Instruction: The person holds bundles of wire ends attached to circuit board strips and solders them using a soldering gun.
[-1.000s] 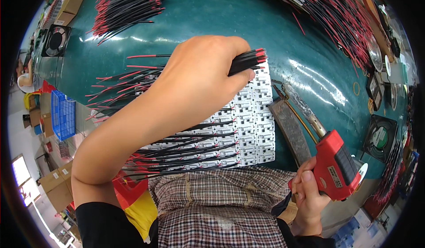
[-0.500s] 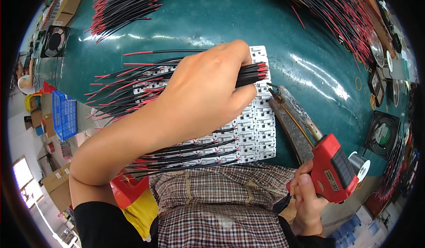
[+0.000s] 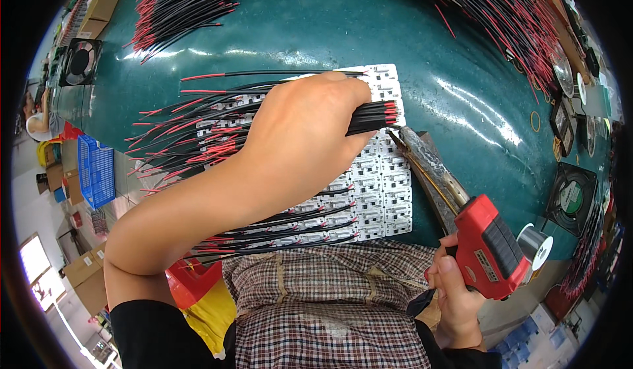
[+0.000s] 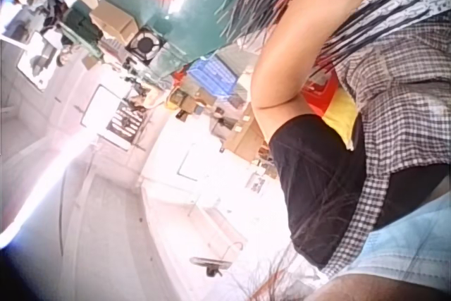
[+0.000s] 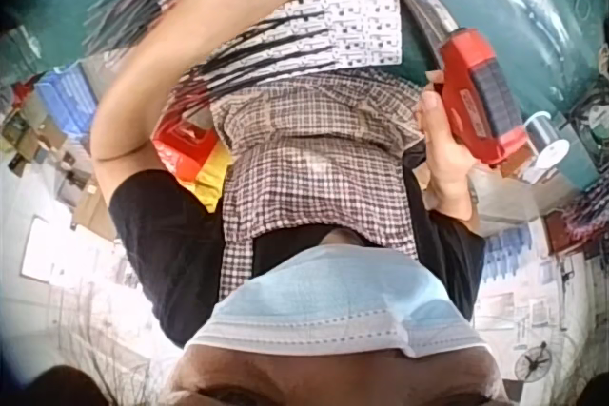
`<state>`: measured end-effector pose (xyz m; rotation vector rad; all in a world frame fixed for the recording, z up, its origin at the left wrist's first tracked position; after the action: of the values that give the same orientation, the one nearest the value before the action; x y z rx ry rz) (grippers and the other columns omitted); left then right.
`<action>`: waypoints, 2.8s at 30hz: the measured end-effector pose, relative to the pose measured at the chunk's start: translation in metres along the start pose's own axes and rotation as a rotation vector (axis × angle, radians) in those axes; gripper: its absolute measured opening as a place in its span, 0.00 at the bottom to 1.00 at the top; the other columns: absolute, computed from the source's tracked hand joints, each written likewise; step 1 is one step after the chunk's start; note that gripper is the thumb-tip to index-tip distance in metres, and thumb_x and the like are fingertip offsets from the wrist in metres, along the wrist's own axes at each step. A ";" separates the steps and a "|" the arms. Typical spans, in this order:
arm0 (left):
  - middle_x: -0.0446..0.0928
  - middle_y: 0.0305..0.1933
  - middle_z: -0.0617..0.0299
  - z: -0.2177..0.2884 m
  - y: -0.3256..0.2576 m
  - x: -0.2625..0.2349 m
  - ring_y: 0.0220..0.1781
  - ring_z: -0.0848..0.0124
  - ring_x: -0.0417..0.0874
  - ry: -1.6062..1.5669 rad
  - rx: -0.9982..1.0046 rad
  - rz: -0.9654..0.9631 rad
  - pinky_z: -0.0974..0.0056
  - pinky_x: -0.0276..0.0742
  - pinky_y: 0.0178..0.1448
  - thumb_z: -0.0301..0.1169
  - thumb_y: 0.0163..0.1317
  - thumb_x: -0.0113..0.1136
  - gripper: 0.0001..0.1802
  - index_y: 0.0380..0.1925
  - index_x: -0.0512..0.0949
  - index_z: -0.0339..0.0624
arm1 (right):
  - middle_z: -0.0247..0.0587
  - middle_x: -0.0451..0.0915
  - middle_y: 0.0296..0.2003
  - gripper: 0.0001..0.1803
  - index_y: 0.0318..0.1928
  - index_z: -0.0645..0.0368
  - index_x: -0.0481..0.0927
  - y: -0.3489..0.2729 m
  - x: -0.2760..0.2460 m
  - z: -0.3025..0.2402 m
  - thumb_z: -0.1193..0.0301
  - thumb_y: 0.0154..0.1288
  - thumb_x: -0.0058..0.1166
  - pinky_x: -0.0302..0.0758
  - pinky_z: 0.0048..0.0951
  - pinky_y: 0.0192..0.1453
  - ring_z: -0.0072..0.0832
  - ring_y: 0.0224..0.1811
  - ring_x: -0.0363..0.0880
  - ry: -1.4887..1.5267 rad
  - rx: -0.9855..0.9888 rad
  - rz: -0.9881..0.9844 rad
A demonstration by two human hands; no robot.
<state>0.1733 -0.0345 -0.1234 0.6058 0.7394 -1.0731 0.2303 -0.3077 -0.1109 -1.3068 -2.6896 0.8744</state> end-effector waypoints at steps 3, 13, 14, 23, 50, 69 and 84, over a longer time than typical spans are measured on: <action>0.78 0.32 0.52 -0.002 -0.002 0.003 0.36 0.50 0.81 0.000 -0.012 -0.002 0.52 0.75 0.41 0.31 0.55 0.74 0.13 0.34 0.81 0.35 | 0.42 0.78 0.27 0.16 0.51 0.67 0.76 0.001 0.001 0.002 0.71 0.68 0.61 0.67 0.21 0.24 0.19 0.20 0.70 -0.005 -0.013 -0.019; 0.80 0.34 0.51 -0.003 -0.003 0.005 0.37 0.49 0.83 0.010 0.000 0.011 0.52 0.77 0.41 0.30 0.55 0.74 0.12 0.34 0.82 0.35 | 0.41 0.76 0.27 0.11 0.46 0.66 0.74 0.005 0.003 0.006 0.73 0.70 0.59 0.67 0.20 0.24 0.17 0.19 0.67 -0.017 -0.059 -0.080; 0.80 0.34 0.51 -0.003 -0.003 0.005 0.38 0.49 0.83 0.019 0.003 0.013 0.51 0.77 0.41 0.30 0.55 0.74 0.12 0.34 0.82 0.35 | 0.41 0.76 0.27 0.10 0.46 0.66 0.74 0.006 0.003 0.006 0.73 0.70 0.59 0.67 0.20 0.24 0.17 0.19 0.66 -0.015 -0.054 -0.094; 0.80 0.36 0.49 -0.003 -0.003 0.006 0.40 0.46 0.83 0.030 0.002 0.001 0.50 0.78 0.44 0.28 0.53 0.72 0.12 0.34 0.81 0.34 | 0.40 0.75 0.25 0.11 0.43 0.66 0.75 0.009 0.003 0.004 0.71 0.69 0.60 0.64 0.19 0.22 0.16 0.17 0.65 -0.039 -0.104 -0.080; 0.80 0.34 0.50 -0.010 0.005 0.003 0.38 0.49 0.82 -0.082 -0.040 -0.096 0.54 0.76 0.43 0.31 0.55 0.75 0.14 0.37 0.84 0.34 | 0.38 0.76 0.28 0.10 0.43 0.63 0.74 -0.001 -0.001 0.010 0.71 0.71 0.60 0.66 0.19 0.24 0.17 0.20 0.69 -0.096 -0.031 0.016; 0.82 0.37 0.47 -0.008 0.004 0.003 0.42 0.46 0.84 0.005 -0.027 -0.124 0.49 0.79 0.49 0.33 0.55 0.73 0.13 0.35 0.83 0.34 | 0.39 0.77 0.25 0.14 0.46 0.67 0.75 -0.004 -0.006 0.005 0.70 0.68 0.63 0.65 0.19 0.21 0.16 0.16 0.66 -0.059 -0.066 0.008; 0.82 0.35 0.45 0.002 0.003 -0.020 0.38 0.46 0.84 0.085 -0.022 0.044 0.49 0.78 0.43 0.33 0.65 0.66 0.12 0.39 0.80 0.35 | 0.43 0.78 0.25 0.18 0.51 0.68 0.73 -0.009 -0.008 0.010 0.70 0.68 0.63 0.65 0.18 0.20 0.15 0.15 0.64 0.050 -0.043 0.083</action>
<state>0.1712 -0.0237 -0.1062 0.6490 0.8076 -1.0024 0.2266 -0.3230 -0.1128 -1.4382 -2.6475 0.7838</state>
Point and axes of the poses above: each hand's wrist, its own y-axis towards the middle knuckle, its own x-axis out of the palm, z = x × y, the point moved 4 cm from there along y, towards the middle knuckle
